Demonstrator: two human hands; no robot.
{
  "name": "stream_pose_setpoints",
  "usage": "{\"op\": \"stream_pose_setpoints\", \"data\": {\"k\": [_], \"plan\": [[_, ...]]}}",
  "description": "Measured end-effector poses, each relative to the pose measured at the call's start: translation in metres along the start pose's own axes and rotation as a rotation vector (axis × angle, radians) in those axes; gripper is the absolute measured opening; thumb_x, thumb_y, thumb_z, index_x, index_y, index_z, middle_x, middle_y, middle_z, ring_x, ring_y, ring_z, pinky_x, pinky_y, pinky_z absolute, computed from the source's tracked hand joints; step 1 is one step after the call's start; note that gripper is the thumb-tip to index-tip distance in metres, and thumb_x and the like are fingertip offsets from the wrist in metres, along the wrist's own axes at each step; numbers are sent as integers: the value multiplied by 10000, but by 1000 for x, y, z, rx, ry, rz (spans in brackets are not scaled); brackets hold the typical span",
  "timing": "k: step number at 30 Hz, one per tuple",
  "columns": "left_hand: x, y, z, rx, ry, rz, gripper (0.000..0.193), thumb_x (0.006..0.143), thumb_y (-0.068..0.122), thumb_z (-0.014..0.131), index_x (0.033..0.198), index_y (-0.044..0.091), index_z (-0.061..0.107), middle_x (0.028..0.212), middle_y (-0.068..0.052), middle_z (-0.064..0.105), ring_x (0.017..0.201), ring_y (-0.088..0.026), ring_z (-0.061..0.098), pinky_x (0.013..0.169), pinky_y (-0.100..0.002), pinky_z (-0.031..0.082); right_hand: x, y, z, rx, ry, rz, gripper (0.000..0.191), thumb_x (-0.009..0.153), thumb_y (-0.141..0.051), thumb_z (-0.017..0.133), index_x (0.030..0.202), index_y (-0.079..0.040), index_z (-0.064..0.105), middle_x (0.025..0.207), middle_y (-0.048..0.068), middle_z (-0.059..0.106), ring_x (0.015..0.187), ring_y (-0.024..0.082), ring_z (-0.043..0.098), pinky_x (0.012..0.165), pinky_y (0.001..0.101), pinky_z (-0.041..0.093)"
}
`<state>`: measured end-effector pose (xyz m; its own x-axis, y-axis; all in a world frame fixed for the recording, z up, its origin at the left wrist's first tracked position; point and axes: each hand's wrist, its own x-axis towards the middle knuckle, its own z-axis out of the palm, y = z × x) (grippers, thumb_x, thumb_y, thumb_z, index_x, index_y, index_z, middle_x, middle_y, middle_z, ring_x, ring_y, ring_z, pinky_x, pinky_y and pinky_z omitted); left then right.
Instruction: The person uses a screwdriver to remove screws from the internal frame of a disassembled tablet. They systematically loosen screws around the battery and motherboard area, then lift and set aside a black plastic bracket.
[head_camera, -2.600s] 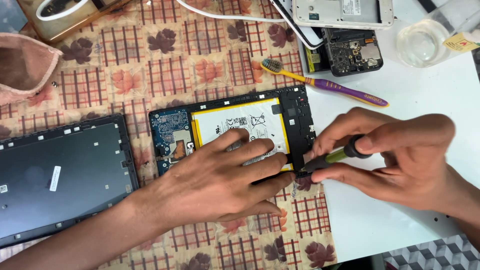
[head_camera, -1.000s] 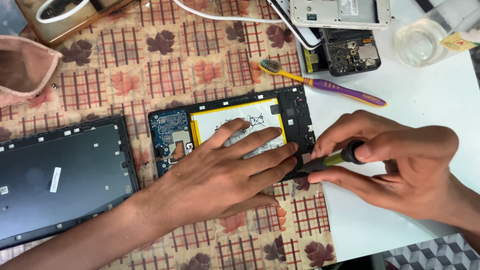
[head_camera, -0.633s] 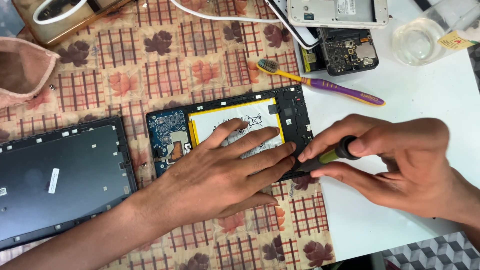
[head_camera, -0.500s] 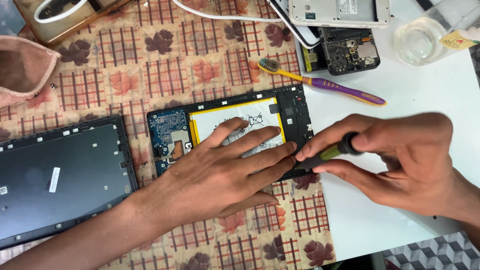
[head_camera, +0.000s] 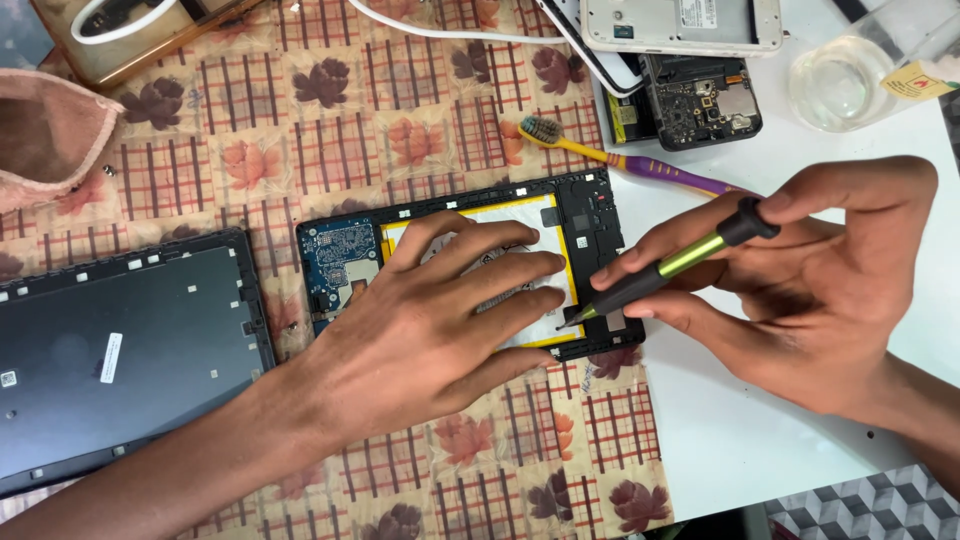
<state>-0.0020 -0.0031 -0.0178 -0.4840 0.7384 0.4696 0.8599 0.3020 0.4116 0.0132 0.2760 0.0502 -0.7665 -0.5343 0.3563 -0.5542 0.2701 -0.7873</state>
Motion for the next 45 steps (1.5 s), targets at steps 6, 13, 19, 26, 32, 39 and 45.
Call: {"op": "stream_pose_setpoints", "data": {"k": [6,13,19,26,32,39,45], "plan": [[3,-1,2,-57,44,-32,239,922,283,785,1074,99,762,1198,-50,723,1263,-231,602,1141,-483,384,2,-2,9,-85,48,14,688,858,198,629,1240,-47,113,1082,300,620,1005,389,772,826,449,711],[3,-4,2,-80,75,-80,126,936,210,778,970,89,777,1076,-39,744,1157,-204,640,1078,-446,407,-2,0,15,-35,116,42,696,869,204,647,1246,-92,143,1103,303,621,1002,398,776,845,452,707],[2,-8,0,-59,194,-168,102,963,109,746,1058,90,777,1159,-26,747,1206,-191,632,1108,-414,419,1,1,5,-246,168,8,833,951,247,622,1458,-125,76,1147,309,630,1007,379,756,836,402,725],[3,-9,-4,-126,168,-252,155,930,82,747,1082,91,776,1193,-53,740,1248,-227,608,1116,-425,422,5,2,1,-268,152,-2,823,946,264,597,1462,-135,96,1108,321,611,1015,391,738,859,419,714],[4,-7,-7,-150,177,-250,257,950,15,683,1196,59,747,1258,-98,712,1269,-256,596,1110,-441,426,3,5,-8,-189,87,70,801,883,212,665,1395,-75,120,1073,264,647,986,330,761,805,379,726],[0,-14,-4,-233,234,-281,281,969,-85,607,1202,26,718,1226,-105,716,1216,-252,656,1055,-408,505,-4,18,-13,-149,78,79,760,820,203,687,1318,-25,160,1021,225,626,898,278,730,770,358,708],[-1,-9,-1,-14,184,-58,306,888,-50,690,1161,70,757,1248,-93,707,1252,-252,603,1035,-437,471,-14,24,-18,-52,78,69,725,792,161,712,1290,-39,224,910,190,646,811,230,720,620,277,659]]}}
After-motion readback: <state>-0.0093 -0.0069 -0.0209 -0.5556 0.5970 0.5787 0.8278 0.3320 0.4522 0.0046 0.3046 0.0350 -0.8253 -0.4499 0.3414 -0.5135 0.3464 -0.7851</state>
